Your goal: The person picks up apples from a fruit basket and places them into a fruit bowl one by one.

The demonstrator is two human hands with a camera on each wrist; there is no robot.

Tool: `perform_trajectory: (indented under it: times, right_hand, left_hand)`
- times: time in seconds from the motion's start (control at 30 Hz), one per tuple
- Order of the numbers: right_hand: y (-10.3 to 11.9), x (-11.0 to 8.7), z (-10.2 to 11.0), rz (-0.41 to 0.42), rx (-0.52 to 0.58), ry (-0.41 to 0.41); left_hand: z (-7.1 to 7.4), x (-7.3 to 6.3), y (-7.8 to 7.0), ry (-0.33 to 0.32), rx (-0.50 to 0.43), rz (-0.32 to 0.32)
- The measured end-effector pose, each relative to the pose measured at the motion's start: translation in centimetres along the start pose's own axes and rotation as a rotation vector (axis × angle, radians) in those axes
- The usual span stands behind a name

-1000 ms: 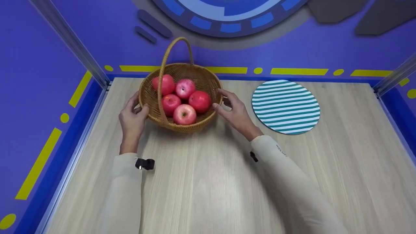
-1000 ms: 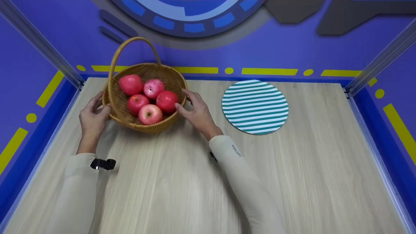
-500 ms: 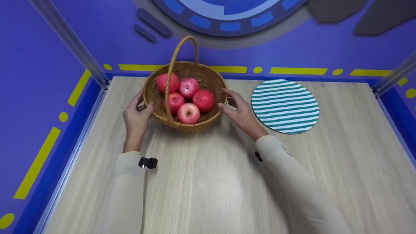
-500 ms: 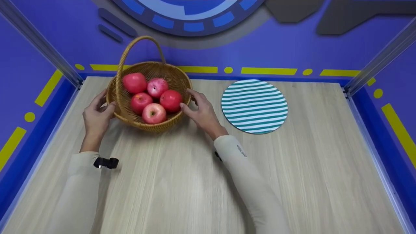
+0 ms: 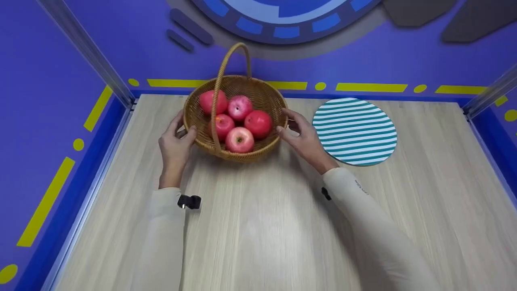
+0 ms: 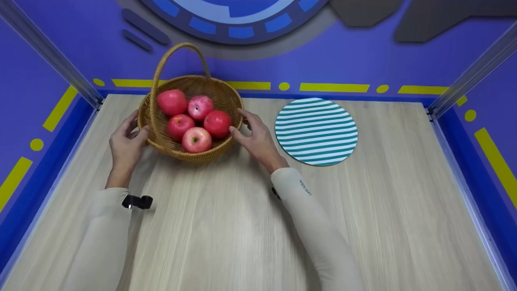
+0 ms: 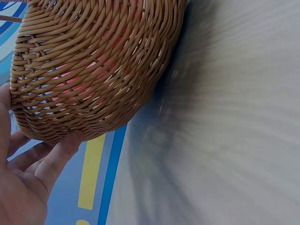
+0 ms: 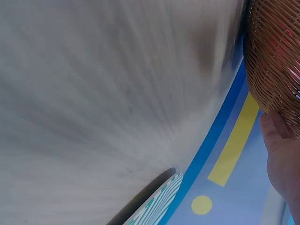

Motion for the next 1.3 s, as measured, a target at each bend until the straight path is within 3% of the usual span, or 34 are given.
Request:
perform_trajectory:
  times: [0.37,0.67,0.9,1.17,1.3]
  right_hand:
    - [-0.3,-0.1,1.1,0.032,0.014,-0.018]
    - [-0.7,-0.6,1.7,0.015,0.025,-0.036]
    - [-0.8,-1.1,2.3,0.0,-0.001,-0.024]
    - [-1.1,-1.5,3.1,-0.009,0.01,-0.025]
    - [-1.2,-1.7,3.3,-0.012,0.024,-0.023]
  left_hand:
    - [-1.2,-0.2,-0.2,-0.004,-0.015,-0.005]
    - [-1.9,-2.1,-2.8,0.043,-0.063,0.052]
    - [-2.3,-2.8,-3.7,0.046,-0.031,0.032]
    - [-3.0,-3.2,-4.1,0.036,-0.035,-0.021]
    - [-3.3,-2.1,-2.2,0.012,-0.023,-0.059]
Point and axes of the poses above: each hand's wrist, its own x-axis towards the middle knuckle, its own z-axis out of the back of the hand, y = z × x, the point moved 4 cm from there along x, towards the middle knuckle, and after that the axes turned 12 degrees about z, right-handed, at the moved point
